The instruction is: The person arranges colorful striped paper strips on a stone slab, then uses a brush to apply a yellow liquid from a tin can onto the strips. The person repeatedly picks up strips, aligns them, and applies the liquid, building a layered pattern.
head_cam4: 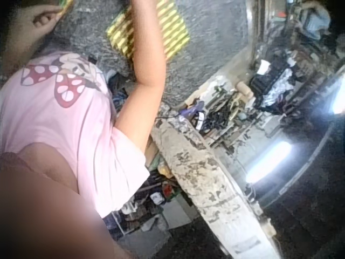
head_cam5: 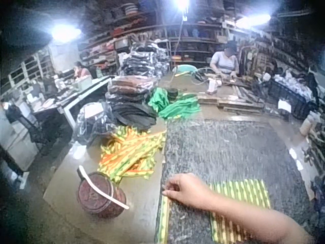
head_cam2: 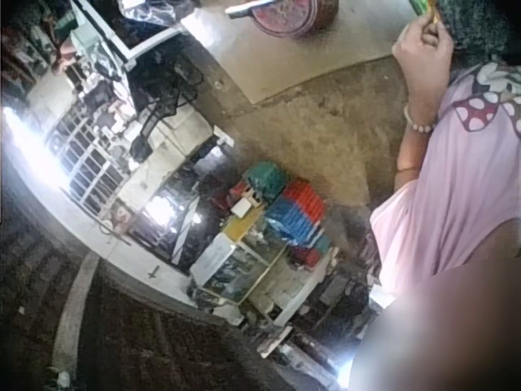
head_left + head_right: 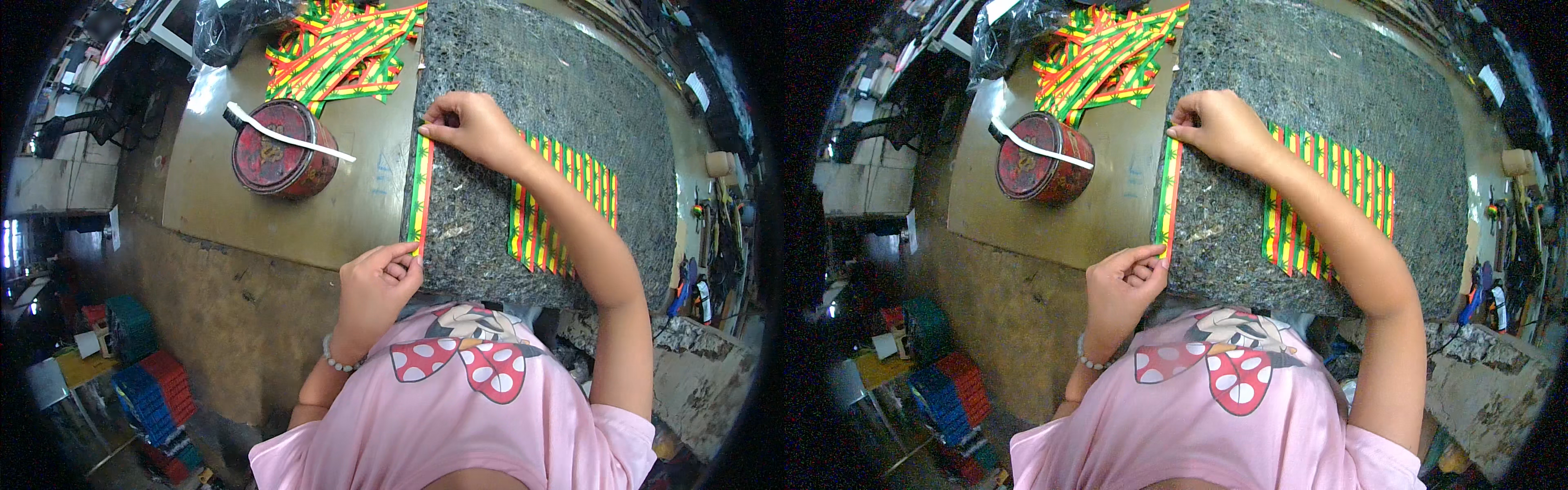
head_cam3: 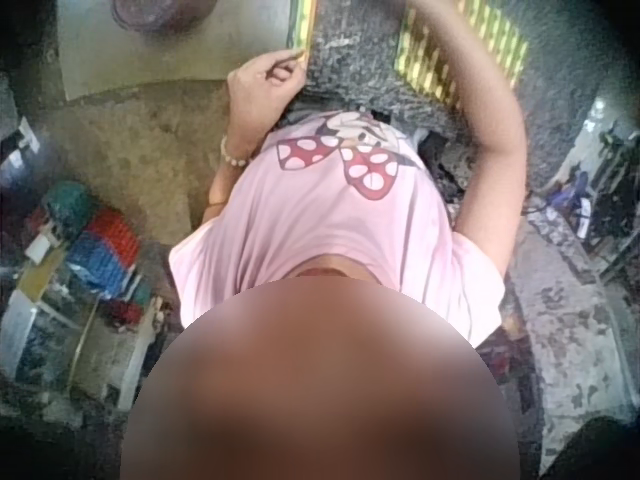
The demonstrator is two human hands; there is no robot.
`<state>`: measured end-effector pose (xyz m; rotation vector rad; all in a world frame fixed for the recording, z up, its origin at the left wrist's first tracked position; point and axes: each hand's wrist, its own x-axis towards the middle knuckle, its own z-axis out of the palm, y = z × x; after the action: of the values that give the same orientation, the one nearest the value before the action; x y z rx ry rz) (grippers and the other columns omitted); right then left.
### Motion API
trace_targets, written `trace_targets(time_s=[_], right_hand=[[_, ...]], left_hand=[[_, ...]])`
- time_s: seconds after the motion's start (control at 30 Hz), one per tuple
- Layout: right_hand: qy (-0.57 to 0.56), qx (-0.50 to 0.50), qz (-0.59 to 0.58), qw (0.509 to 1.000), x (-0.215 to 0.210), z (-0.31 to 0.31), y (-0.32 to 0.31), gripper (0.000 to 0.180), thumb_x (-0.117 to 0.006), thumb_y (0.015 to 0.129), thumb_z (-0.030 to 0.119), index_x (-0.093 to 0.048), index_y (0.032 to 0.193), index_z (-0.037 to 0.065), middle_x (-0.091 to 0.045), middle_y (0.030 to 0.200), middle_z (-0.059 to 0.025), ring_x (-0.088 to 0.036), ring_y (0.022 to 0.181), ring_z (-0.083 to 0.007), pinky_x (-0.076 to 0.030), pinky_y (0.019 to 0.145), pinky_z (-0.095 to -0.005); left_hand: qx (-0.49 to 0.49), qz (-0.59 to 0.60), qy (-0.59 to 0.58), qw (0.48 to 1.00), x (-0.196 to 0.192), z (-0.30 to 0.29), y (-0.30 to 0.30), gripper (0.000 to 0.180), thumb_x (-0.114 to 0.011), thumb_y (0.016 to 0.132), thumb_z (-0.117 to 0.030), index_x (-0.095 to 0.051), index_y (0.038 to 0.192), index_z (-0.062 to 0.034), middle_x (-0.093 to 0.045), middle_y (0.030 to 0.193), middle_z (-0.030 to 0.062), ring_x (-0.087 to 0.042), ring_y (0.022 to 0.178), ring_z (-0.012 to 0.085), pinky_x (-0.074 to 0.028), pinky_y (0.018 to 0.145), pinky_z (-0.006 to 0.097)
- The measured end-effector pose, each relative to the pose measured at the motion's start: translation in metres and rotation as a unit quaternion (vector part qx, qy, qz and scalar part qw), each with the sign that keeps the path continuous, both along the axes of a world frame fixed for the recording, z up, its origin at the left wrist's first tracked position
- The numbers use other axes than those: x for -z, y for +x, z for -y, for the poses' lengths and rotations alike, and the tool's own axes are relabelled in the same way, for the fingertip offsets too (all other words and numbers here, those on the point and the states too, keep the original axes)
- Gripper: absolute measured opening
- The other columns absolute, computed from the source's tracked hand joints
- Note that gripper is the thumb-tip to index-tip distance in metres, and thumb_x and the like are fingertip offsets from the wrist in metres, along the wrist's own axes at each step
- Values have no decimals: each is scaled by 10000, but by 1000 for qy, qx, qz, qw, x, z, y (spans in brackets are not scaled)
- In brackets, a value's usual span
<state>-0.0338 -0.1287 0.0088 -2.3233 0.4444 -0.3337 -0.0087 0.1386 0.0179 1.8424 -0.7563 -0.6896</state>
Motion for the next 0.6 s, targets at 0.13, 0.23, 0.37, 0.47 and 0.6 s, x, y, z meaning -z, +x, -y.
trace_targets(time_s=[0.13,0.23,0.37,0.47,0.6], right_hand=[[14,-1,-4,1000,-4,-2,-1,237,-780,826,225,-735,905,7,-722,803,-158,-719,744,-289,-555,705,-391],[19,2,-11,1000,-6,-2,-1,232,-782,821,213,-731,901,1,-721,799,-159,-720,741,-281,-555,703,-388],[24,9,-31,999,-7,-3,0,236,-779,821,189,-716,939,-5,-718,793,-148,-718,733,-276,-552,699,-388],[39,9,-25,999,-8,-4,1,265,-793,838,130,-686,1033,-12,-669,741,-59,-600,672,-98,-505,637,-303],[28,10,-38,999,-12,-4,1,317,-801,831,128,-666,1087,-1,-662,736,-83,-618,661,-134,-507,633,-321]], left_hand=[[26,42,37,998,-8,0,8,138,-757,840,-55,-751,972,-14,-666,740,57,-597,600,102,-489,572,244],[67,278,-78,955,-9,13,32,129,-763,826,-74,-757,954,-64,-673,829,43,-616,715,162,-501,641,288],[237,374,-142,886,4,44,66,317,-745,851,-178,-707,1155,-98,-624,1194,120,-580,1151,303,-488,970,422],[315,406,-66,855,14,52,78,609,-686,918,-370,-516,1435,-95,-453,1487,171,-377,1418,386,-313,1173,514],[343,419,0,841,22,49,77,741,-559,972,-505,-370,1538,-65,-314,1612,173,-238,1510,393,-188,1227,541]])
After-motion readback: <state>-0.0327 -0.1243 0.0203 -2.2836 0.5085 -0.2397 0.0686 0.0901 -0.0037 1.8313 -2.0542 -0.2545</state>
